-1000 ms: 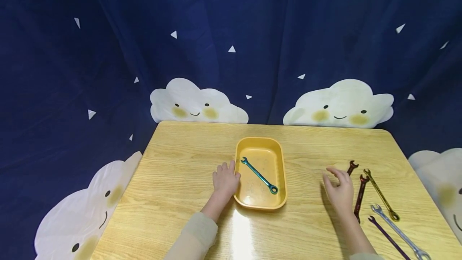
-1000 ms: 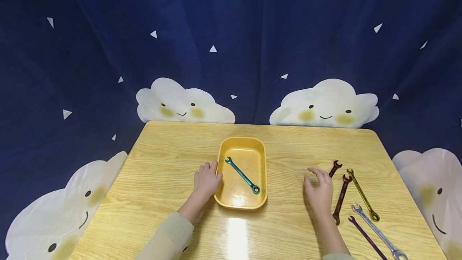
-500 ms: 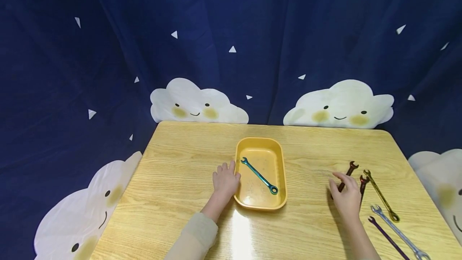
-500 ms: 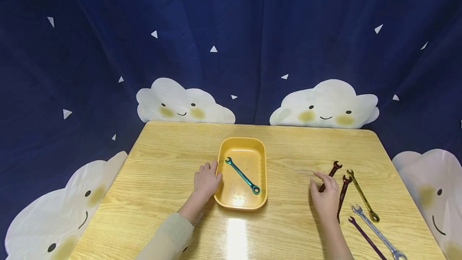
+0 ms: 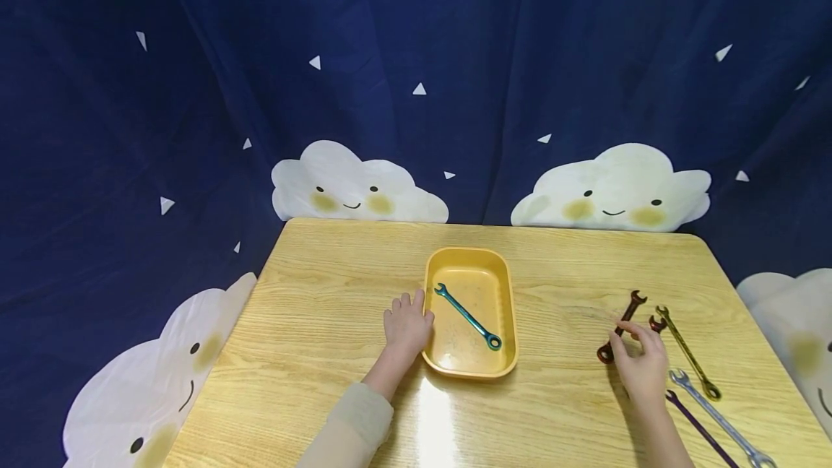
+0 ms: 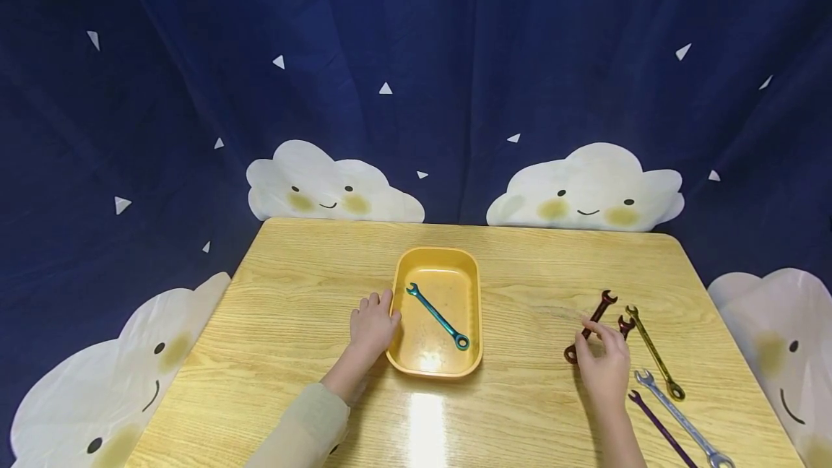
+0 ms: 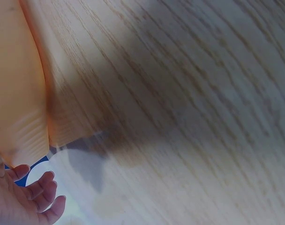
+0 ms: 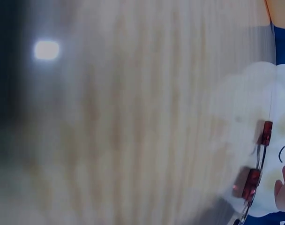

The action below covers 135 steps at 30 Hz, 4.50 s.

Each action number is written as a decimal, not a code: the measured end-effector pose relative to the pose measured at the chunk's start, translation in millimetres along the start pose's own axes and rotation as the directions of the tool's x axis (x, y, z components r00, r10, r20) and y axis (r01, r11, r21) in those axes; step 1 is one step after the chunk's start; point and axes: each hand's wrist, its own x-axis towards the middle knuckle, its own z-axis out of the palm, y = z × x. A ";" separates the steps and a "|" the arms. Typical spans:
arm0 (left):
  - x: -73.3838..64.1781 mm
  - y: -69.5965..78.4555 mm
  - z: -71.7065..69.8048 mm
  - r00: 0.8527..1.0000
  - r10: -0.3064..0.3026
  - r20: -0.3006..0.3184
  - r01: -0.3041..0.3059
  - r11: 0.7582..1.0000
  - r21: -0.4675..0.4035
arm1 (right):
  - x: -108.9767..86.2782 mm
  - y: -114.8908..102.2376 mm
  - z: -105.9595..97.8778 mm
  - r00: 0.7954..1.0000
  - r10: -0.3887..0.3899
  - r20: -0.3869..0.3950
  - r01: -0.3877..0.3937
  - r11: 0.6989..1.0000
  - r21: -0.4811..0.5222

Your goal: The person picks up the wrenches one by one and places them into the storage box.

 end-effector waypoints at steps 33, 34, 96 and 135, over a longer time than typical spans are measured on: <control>-0.1 1.0 -2.1 1.000 0.003 -0.006 -0.003 1.000 -0.019 | -3.7 44.4 -42.3 0.996 -0.049 0.069 0.052 0.998 -0.037; -0.1 1.0 -2.3 1.000 0.002 -0.006 -0.002 1.000 -0.019 | -4.2 45.7 -43.3 0.995 -0.062 0.081 0.065 0.997 -0.038; -1.4 0.6 -0.5 1.000 -0.007 0.015 0.007 1.000 -0.019 | -25.3 79.0 -84.4 0.953 -0.088 0.289 0.188 0.921 -0.341; -2.1 -0.4 -0.1 1.000 -0.002 0.004 0.002 1.000 -0.013 | -35.3 74.8 -71.5 0.967 -0.163 0.196 0.226 0.904 -0.362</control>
